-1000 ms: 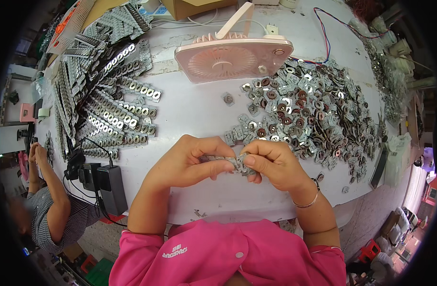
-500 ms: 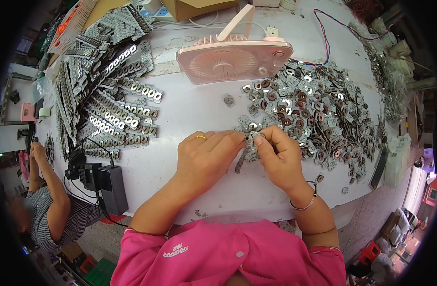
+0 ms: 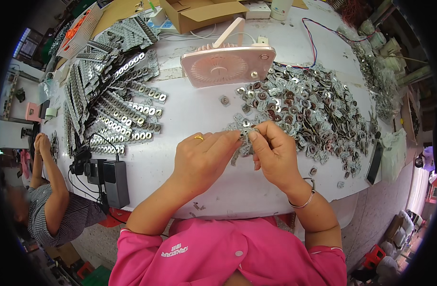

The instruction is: Assembling small metal components by hand at a workbench.

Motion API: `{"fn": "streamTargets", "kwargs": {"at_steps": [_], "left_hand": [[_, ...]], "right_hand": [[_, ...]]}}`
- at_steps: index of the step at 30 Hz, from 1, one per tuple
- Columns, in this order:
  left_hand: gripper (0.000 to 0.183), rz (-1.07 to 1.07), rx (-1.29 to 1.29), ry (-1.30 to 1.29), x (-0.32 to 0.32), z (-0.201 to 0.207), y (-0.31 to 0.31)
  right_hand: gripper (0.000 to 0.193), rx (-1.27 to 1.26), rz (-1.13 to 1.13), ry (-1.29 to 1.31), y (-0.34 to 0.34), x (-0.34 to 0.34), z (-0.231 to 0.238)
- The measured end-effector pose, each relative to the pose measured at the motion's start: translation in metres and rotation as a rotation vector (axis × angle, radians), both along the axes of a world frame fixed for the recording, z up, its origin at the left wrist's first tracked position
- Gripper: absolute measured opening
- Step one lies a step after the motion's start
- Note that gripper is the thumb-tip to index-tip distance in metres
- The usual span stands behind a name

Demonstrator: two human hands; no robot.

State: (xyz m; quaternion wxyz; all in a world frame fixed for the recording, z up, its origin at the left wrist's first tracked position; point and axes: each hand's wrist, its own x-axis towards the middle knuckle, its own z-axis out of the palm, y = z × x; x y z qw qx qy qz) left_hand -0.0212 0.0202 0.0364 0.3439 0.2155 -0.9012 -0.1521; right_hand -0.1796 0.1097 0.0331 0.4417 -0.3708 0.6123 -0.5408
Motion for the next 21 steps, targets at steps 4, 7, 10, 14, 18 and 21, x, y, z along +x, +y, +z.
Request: {"fn": "streamTargets", "kwargs": {"at_steps": [4,7,10,14,18,21], "left_hand": [[0.024,-0.037,0.144,-0.022,0.008,-0.008,0.010],[0.030,-0.043,0.377,-0.038,0.018,-0.006,0.008],[0.028,-0.015,0.728,0.042,0.021,-0.008,0.003],[0.023,-0.031,1.094,0.131,0.030,-0.017,-0.010],[0.021,-0.083,1.230,0.147,0.035,-0.020,-0.019],[0.019,-0.187,1.349,0.067,0.040,-0.019,-0.026]], "right_hand": [[0.016,0.037,-0.028,-0.061,0.007,0.003,-0.001],[0.016,0.047,-0.079,-0.042,0.011,0.005,-0.010],[0.013,-0.036,-0.071,0.252,0.008,0.002,-0.015],[0.014,-0.041,0.043,0.346,0.001,-0.011,-0.013],[0.018,0.194,0.185,0.147,-0.003,-0.012,0.004],[0.019,0.289,0.307,0.009,-0.006,-0.015,0.009]]}}
